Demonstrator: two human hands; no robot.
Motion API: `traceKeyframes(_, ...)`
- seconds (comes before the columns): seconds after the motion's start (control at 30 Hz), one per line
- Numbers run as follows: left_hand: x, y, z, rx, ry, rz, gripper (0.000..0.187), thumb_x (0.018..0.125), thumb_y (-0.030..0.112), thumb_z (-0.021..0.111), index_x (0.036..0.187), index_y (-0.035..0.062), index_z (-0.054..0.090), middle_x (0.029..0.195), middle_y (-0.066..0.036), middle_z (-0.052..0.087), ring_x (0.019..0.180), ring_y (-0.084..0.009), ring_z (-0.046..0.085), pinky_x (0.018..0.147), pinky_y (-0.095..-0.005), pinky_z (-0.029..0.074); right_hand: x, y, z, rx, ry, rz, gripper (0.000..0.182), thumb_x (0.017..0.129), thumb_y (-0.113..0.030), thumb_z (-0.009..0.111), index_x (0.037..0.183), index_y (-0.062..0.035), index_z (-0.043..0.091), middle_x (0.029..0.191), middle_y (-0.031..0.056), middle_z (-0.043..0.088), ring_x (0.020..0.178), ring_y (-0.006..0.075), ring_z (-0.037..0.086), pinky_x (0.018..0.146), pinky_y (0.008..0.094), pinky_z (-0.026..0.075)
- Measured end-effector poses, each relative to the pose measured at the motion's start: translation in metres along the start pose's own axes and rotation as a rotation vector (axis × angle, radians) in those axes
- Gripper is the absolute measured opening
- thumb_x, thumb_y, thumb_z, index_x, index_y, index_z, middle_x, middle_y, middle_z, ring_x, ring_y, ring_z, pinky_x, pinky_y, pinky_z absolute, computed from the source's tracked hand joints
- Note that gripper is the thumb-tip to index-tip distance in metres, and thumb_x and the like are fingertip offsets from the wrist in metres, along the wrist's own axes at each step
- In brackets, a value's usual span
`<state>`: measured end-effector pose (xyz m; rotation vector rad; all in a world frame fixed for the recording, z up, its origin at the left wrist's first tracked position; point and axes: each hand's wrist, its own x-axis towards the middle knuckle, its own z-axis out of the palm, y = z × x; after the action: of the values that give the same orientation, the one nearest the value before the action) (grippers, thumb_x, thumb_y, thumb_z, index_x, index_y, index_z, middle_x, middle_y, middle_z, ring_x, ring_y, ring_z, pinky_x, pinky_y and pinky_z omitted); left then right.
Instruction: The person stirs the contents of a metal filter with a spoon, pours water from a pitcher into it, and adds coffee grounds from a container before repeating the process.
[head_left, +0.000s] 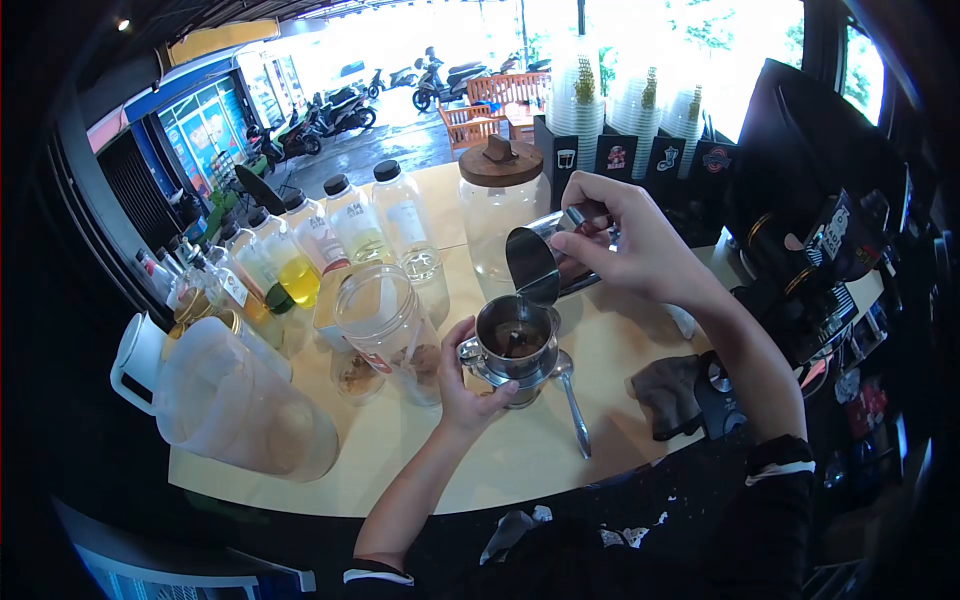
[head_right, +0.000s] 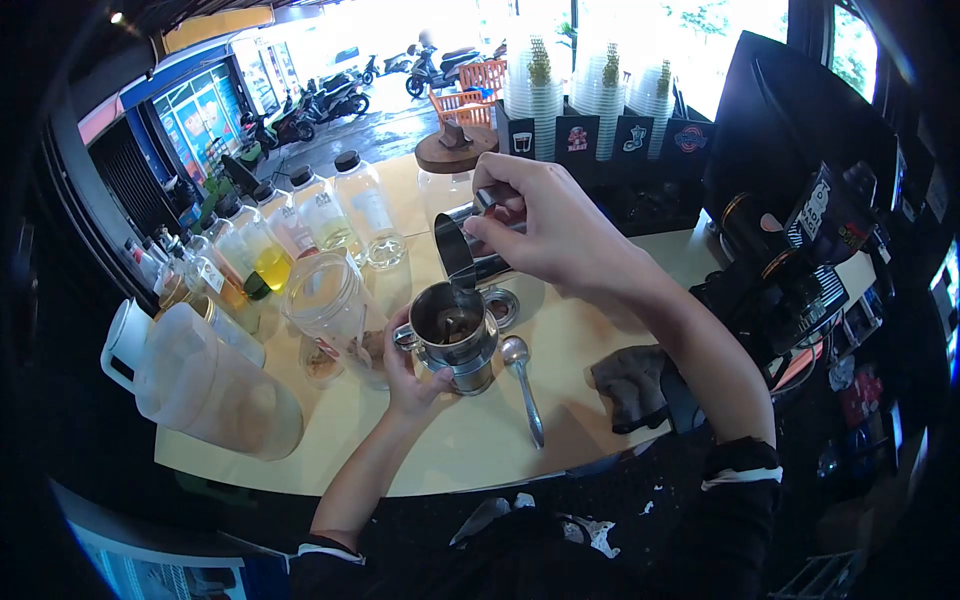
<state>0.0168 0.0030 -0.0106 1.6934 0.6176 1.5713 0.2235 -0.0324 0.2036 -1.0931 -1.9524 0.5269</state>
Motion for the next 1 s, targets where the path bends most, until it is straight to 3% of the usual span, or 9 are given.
traceKeyframes(0.2, -0.001, -0.002, 0.0, -0.004, 0.007, 0.004, 0.096, 0.059, 0.039, 0.083, 0.133, -0.0009, 0.037, 0.12, -0.016, 0.053, 0.115, -0.0251, 0.052, 0.099, -0.0374, 0.04, -0.003, -0.006, 0.0, 0.106, 0.015, 0.016, 0.019, 0.086, -0.006, 0.064, 0.088, -0.001, 0.045, 0.075, 0.0003, 0.052, 0.072, 0.0056, 0.063, 0.058, 0.0192, 0.048)
traceKeyframes(0.47, 0.0, 0.0, 0.001, -0.018, 0.012, -0.003, 0.095, 0.06, 0.04, 0.083, 0.133, -0.0009, 0.037, 0.12, -0.015, 0.054, 0.114, -0.0246, 0.052, 0.099, -0.0372, 0.04, -0.001, -0.012, 0.008, 0.011, -0.035, -0.016, 0.019, 0.085, -0.006, 0.065, 0.085, -0.0014, 0.046, 0.072, -0.0014, 0.046, 0.065, 0.0009, 0.045, 0.056, 0.0183, 0.04)
traceKeyframes(0.6, 0.0, -0.001, 0.0, -0.024, 0.002, -0.009, 0.095, 0.06, 0.04, 0.083, 0.133, -0.001, 0.037, 0.12, -0.015, 0.054, 0.114, -0.0245, 0.053, 0.099, -0.0371, 0.04, 0.003, -0.007, 0.015, 0.005, -0.045, -0.08, 0.02, 0.084, -0.005, 0.065, 0.085, -0.0012, 0.046, 0.071, -0.0013, 0.045, 0.065, 0.0014, 0.045, 0.056, 0.0183, 0.04)
traceKeyframes(0.8, 0.0, 0.001, 0.0, -0.004, 0.01, -0.006, 0.096, 0.06, 0.041, 0.083, 0.132, -0.0012, 0.037, 0.12, -0.015, 0.054, 0.114, -0.0245, 0.053, 0.099, -0.0371, 0.04, 0.008, -0.003, 0.024, 0.03, -0.059, -0.072, 0.02, 0.084, -0.003, 0.064, 0.085, -0.0006, 0.045, 0.071, 0.0003, 0.05, 0.069, 0.0037, 0.057, 0.056, 0.0202, 0.046)
traceKeyframes(0.87, 0.0, 0.003, 0.0, -0.009, 0.004, -0.016, 0.096, 0.06, 0.04, 0.084, 0.133, -0.0012, 0.037, 0.12, -0.016, 0.054, 0.114, -0.0245, 0.053, 0.099, -0.0372, 0.04, 0.009, 0.0, 0.025, 0.005, 0.007, -0.12, 0.021, 0.081, -0.005, 0.066, 0.085, 0.0033, 0.047, 0.061, 0.0097, 0.05, 0.057, 0.0143, 0.055, 0.053, 0.0306, 0.046)
traceKeyframes(1.0, 0.0, -0.001, -0.001, -0.012, -0.003, -0.004, 0.096, 0.06, 0.039, 0.084, 0.133, -0.0013, 0.037, 0.12, -0.016, 0.054, 0.114, -0.0247, 0.053, 0.1, -0.0373, 0.04, 0.007, 0.002, 0.023, 0.078, 0.014, -0.058, 0.021, 0.081, -0.004, 0.066, 0.085, 0.0039, 0.046, 0.063, 0.0098, 0.052, 0.059, 0.012, 0.057, 0.055, 0.0293, 0.047)
